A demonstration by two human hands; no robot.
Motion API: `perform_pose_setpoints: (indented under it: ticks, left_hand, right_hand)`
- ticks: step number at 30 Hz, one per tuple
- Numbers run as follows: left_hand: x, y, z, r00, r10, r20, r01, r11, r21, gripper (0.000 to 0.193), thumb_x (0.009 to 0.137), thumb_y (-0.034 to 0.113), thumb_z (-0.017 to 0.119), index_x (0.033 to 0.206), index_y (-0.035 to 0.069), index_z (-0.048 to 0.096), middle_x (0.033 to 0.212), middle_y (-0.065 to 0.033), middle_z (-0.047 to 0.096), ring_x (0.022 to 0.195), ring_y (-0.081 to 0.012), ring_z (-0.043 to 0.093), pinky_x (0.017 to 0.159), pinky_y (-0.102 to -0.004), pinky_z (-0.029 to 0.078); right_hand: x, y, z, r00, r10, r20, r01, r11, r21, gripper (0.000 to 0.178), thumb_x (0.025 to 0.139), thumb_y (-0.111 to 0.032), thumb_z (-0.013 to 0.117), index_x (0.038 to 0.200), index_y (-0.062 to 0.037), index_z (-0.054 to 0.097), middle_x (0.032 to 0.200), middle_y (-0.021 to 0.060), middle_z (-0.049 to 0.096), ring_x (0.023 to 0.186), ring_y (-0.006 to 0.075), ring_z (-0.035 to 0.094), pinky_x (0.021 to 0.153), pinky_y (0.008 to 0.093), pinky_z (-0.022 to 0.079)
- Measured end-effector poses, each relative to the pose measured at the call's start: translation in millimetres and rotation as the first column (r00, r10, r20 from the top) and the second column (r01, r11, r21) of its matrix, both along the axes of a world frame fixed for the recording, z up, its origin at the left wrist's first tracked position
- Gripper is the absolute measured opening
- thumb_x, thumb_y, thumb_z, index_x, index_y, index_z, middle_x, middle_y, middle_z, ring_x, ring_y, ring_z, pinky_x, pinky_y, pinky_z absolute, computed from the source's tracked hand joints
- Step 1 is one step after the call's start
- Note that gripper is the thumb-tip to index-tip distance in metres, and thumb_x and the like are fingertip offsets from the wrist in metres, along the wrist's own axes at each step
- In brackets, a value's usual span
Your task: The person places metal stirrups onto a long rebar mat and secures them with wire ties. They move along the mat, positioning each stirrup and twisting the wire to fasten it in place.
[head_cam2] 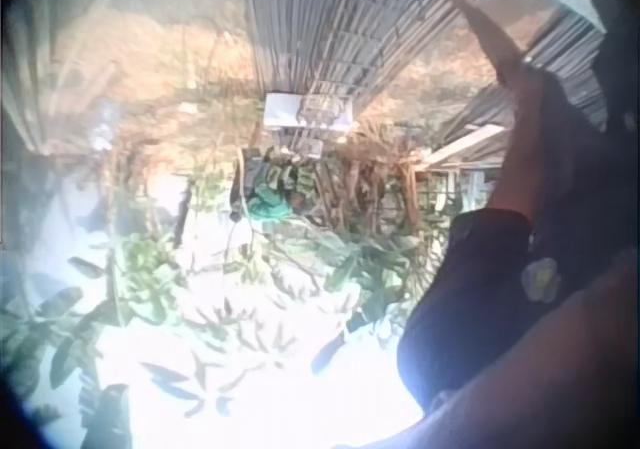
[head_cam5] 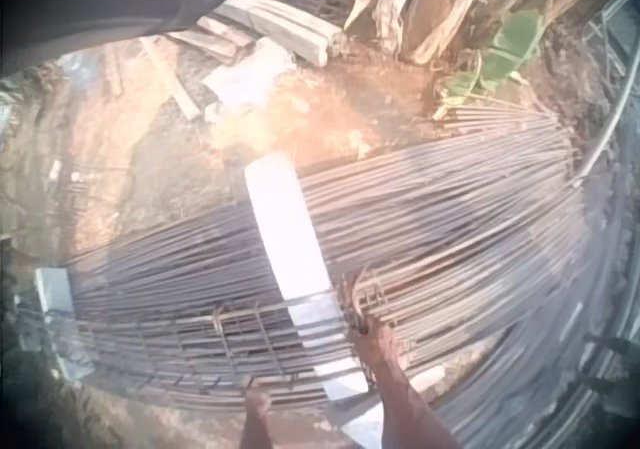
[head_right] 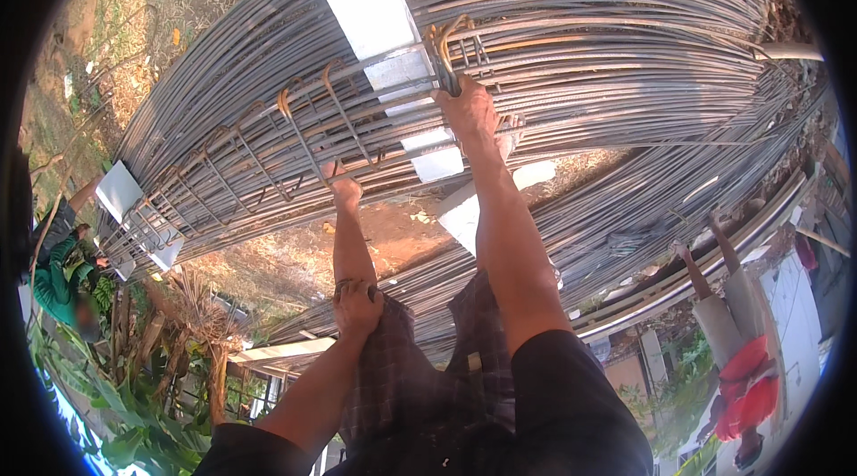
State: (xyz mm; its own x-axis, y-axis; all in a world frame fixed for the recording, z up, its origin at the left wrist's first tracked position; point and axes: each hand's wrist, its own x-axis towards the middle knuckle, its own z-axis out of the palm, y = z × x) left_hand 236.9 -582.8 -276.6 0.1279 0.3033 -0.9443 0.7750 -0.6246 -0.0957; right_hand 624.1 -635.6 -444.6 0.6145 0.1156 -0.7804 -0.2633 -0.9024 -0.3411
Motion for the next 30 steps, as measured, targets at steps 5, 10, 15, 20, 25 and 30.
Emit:
perform_pose_setpoints:
  ticks: [5, 10, 15, 20, 25, 30]
  left_hand:
    - [-8.3, -3.1, -3.7, 1.0, 0.0, 0.026, -0.001, 1.0, 0.026, 0.045, 0.088, 0.036, 0.056, 0.123, 0.01, 0.064, 0.135, -0.0099, 0.058, 0.131, -0.0274, 0.049, 0.112, -0.0495, 0.031]
    - [-23.8, -7.5, -6.4, 0.993, -0.012, 0.121, 0.002, 0.997, 0.078, 0.04, 0.086, 0.034, 0.059, 0.116, 0.009, 0.067, 0.127, -0.0105, 0.061, 0.122, -0.03, 0.054, 0.108, -0.0493, 0.036]
    - [-12.6, -2.9, -6.1, 0.998, 0.018, 0.059, -0.019, 0.999, 0.032, 0.044, 0.087, 0.036, 0.056, 0.12, 0.007, 0.065, 0.133, -0.0107, 0.059, 0.129, -0.028, 0.049, 0.11, -0.0499, 0.032]
    - [-17.0, -3.6, -5.9, 0.997, 0.01, 0.08, -0.014, 0.999, 0.039, 0.044, 0.088, 0.036, 0.056, 0.12, 0.008, 0.065, 0.132, -0.011, 0.059, 0.128, -0.0277, 0.049, 0.11, -0.0504, 0.032]
    - [-20.3, -4.3, -8.8, 0.998, 0.02, 0.066, -0.022, 0.999, 0.029, 0.045, 0.087, 0.036, 0.056, 0.122, 0.008, 0.065, 0.135, -0.011, 0.058, 0.129, -0.0273, 0.049, 0.11, -0.0508, 0.033]
    - [-25.2, -5.1, -11.5, 0.997, 0.005, 0.072, -0.009, 0.999, 0.05, 0.041, 0.087, 0.035, 0.058, 0.117, 0.009, 0.067, 0.13, -0.0099, 0.06, 0.126, -0.0288, 0.051, 0.109, -0.0491, 0.035]
  right_hand:
    - [1.4, 5.1, -7.3, 0.994, 0.006, -0.105, -0.007, 1.0, -0.011, 0.04, 0.08, -0.042, 0.072, 0.106, -0.0105, 0.07, 0.093, 0.0136, 0.072, 0.092, 0.0295, 0.068, 0.083, 0.0425, 0.051]
    - [-5.0, -1.1, -12.2, 0.999, -0.044, -0.007, 0.044, 0.996, 0.079, 0.034, 0.083, -0.036, 0.071, 0.106, -0.0105, 0.07, 0.091, 0.0117, 0.072, 0.09, 0.0282, 0.068, 0.081, 0.0417, 0.051]
    - [2.3, -8.2, -1.9, 0.999, -0.043, -0.009, 0.044, 0.98, 0.196, 0.029, 0.09, -0.025, 0.067, 0.107, -0.0019, 0.068, 0.08, 0.0065, 0.069, 0.071, 0.0134, 0.06, 0.068, 0.031, 0.048]
    - [26.8, -49.8, -9.9, 0.979, -0.193, 0.062, 0.172, 0.951, 0.258, 0.021, 0.088, -0.018, 0.069, 0.1, -0.0008, 0.068, 0.076, 0.0093, 0.07, 0.069, 0.0187, 0.065, 0.068, 0.0355, 0.051]
    - [48.0, -66.8, -15.7, 0.988, -0.05, 0.144, 0.051, 0.999, -0.001, 0.026, 0.086, -0.022, 0.072, 0.1, -0.0008, 0.068, 0.08, 0.0129, 0.07, 0.071, 0.0223, 0.066, 0.07, 0.0376, 0.051]
    - [38.5, -68.9, -26.2, 0.942, -0.057, 0.33, 0.08, 0.995, -0.057, 0.021, 0.087, -0.024, 0.073, 0.092, -0.0041, 0.069, 0.074, 0.007, 0.07, 0.068, 0.0194, 0.063, 0.067, 0.0367, 0.049]
